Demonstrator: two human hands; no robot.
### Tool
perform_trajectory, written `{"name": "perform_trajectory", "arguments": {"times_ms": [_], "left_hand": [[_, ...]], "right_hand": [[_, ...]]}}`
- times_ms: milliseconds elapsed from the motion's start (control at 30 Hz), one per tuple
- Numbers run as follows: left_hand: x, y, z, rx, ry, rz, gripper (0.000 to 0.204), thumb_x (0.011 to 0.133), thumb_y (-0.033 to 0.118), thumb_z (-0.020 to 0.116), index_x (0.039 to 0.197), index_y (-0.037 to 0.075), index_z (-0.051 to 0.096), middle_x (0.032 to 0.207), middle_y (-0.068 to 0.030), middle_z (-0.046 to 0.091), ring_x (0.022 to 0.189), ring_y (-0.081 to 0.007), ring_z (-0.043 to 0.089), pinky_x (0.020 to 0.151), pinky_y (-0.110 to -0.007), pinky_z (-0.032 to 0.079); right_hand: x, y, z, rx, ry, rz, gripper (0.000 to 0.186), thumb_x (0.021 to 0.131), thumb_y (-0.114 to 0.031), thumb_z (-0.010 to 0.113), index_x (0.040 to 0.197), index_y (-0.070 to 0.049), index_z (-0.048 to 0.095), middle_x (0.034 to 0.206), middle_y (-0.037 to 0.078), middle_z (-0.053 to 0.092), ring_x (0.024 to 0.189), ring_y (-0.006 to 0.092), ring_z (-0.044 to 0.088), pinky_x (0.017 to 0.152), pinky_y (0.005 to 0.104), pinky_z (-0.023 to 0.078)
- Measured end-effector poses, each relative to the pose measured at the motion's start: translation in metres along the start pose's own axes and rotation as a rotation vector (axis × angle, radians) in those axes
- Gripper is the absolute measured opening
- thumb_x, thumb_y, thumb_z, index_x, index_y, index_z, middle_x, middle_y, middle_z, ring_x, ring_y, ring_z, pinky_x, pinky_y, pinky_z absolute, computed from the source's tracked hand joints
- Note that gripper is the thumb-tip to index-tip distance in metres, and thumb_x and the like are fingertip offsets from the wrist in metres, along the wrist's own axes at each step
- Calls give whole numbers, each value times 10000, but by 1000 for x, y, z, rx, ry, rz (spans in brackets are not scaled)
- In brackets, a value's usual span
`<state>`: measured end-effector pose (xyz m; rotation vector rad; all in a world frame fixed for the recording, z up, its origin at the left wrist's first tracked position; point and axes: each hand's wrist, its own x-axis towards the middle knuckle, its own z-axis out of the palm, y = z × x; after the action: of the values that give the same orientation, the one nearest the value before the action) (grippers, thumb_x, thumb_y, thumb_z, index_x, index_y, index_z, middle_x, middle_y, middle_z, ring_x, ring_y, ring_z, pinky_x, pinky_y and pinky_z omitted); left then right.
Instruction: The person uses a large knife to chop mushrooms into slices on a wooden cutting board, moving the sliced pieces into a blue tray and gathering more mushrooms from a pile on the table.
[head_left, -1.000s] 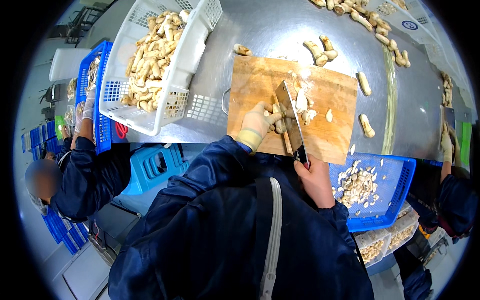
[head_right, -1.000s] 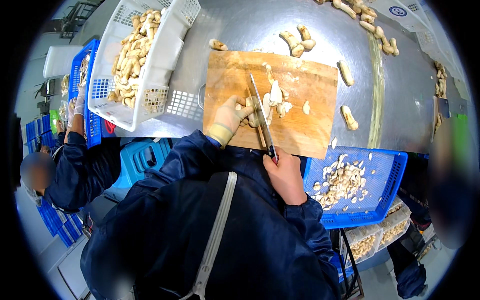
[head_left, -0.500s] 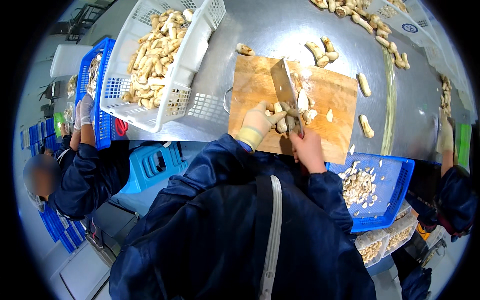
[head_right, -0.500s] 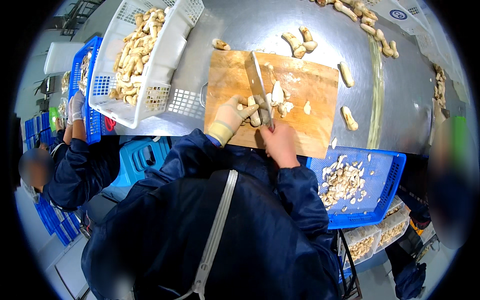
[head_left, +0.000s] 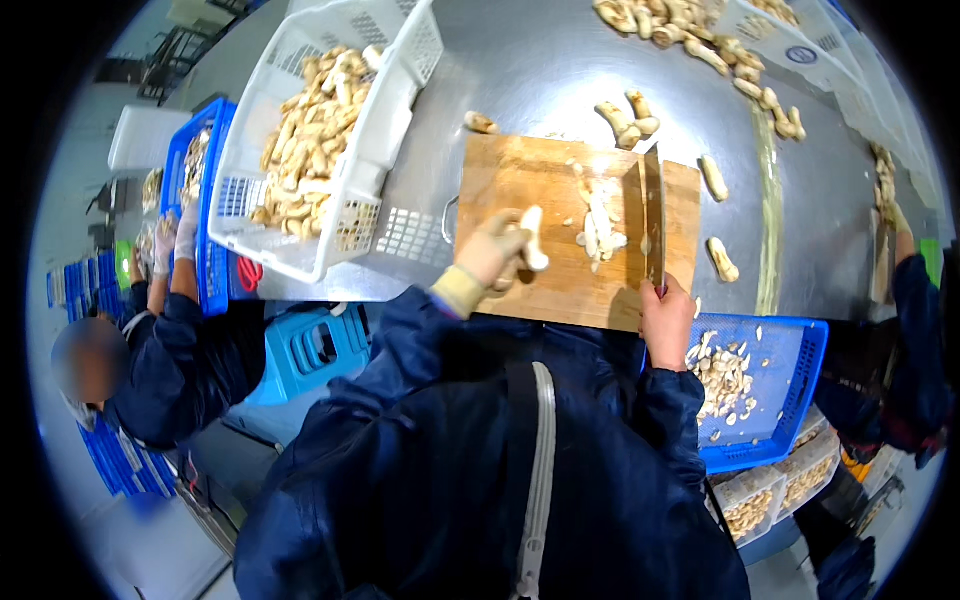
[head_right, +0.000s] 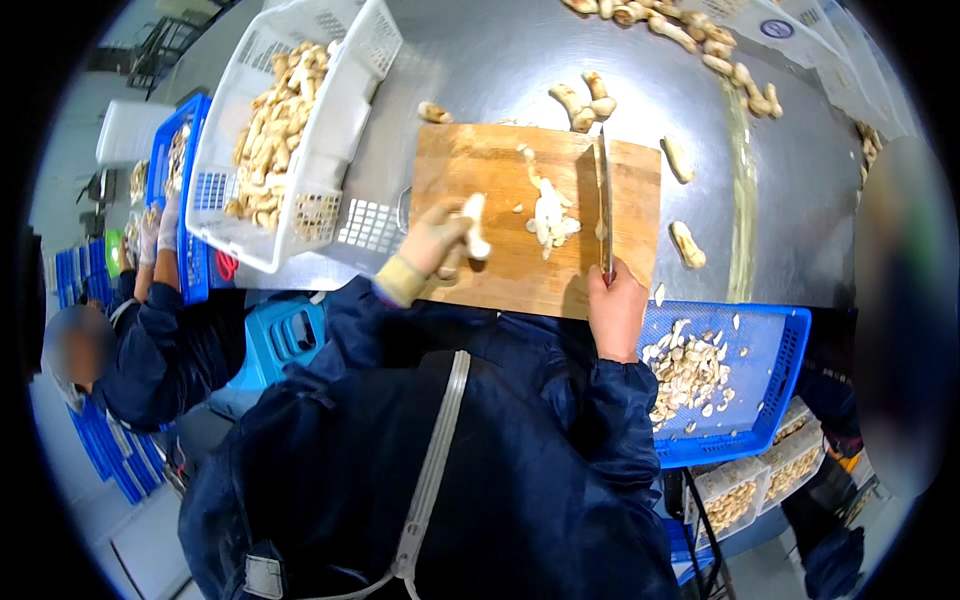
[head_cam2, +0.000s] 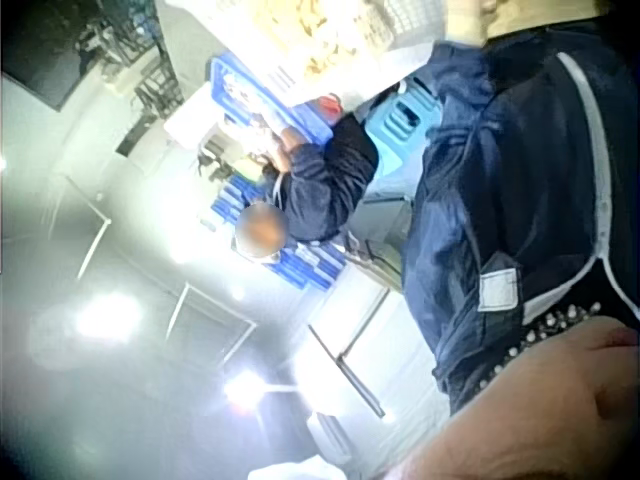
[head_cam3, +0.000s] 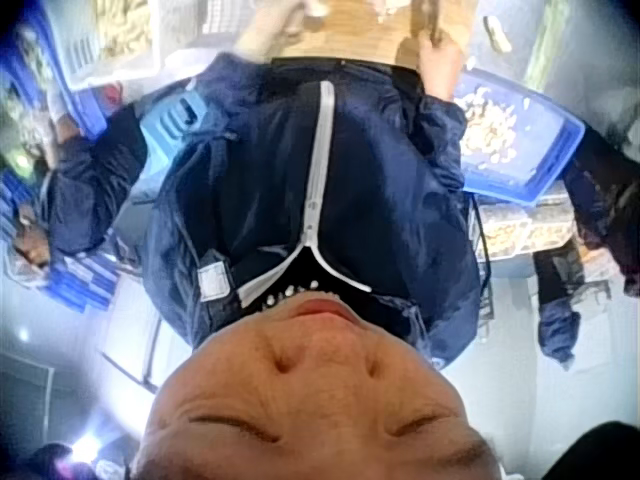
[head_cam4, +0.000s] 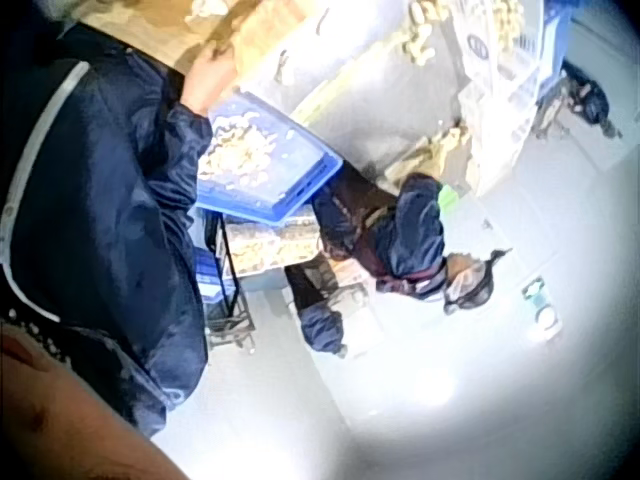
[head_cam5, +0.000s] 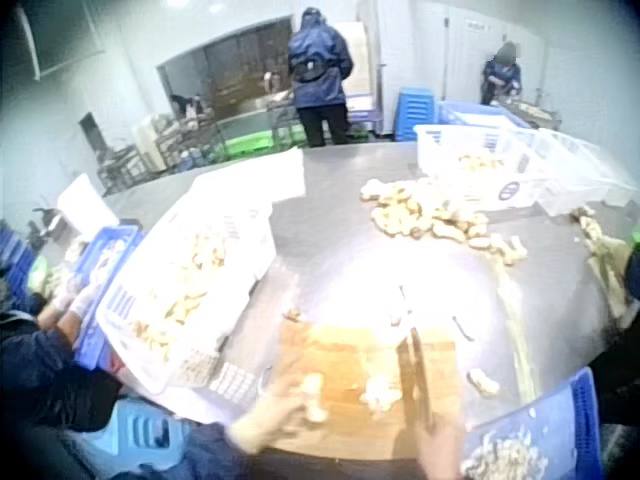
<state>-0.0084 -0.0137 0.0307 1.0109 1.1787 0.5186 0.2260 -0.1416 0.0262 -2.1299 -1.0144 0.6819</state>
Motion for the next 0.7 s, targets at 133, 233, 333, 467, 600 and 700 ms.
{"name": "perform_trajectory", "arguments": {"times_ms": [133,233,333,467,600,700], "left_hand": [[-21,37,-108,419,393,225,299,830,124,591,1120,60,555,859,-92,623,736,-148,592,608,-285,491],[-28,84,-193,642,745,382,339,850,147,606,1168,46,545,873,-59,616,746,-123,575,608,-258,476],[-40,129,-223,912,891,236,411,878,173,611,1236,-2,512,984,-69,632,846,-138,589,720,-249,480],[-27,170,-118,976,762,820,415,883,103,584,1276,2,494,1206,-149,588,1111,-209,561,934,-286,430],[-6,176,48,735,-79,827,385,881,23,557,1264,16,519,1186,-113,603,1032,-163,589,885,-266,462],[24,151,153,887,-547,759,447,827,216,638,1227,39,545,1060,-162,646,882,-260,655,789,-340,506]], "right_hand": [[-5,-24,-17,-157,-52,-20,257,801,-162,579,985,12,624,716,244,615,687,394,622,617,447,489],[-11,-20,-22,-66,-50,-40,267,800,-153,599,1002,20,620,696,226,620,669,387,623,612,442,496],[-14,-25,-13,-72,-56,-103,242,799,-140,610,981,19,616,678,205,621,653,372,625,606,427,504],[-23,-24,-17,-120,-114,-94,169,808,-140,595,929,-26,566,687,193,624,644,368,623,594,441,500],[-32,-17,-16,-116,-88,-126,150,800,-135,593,919,-54,552,671,183,616,634,369,618,581,448,494],[-36,-9,-10,-170,-80,-136,143,796,-140,595,908,-65,548,663,182,612,621,372,613,573,452,492]]}}
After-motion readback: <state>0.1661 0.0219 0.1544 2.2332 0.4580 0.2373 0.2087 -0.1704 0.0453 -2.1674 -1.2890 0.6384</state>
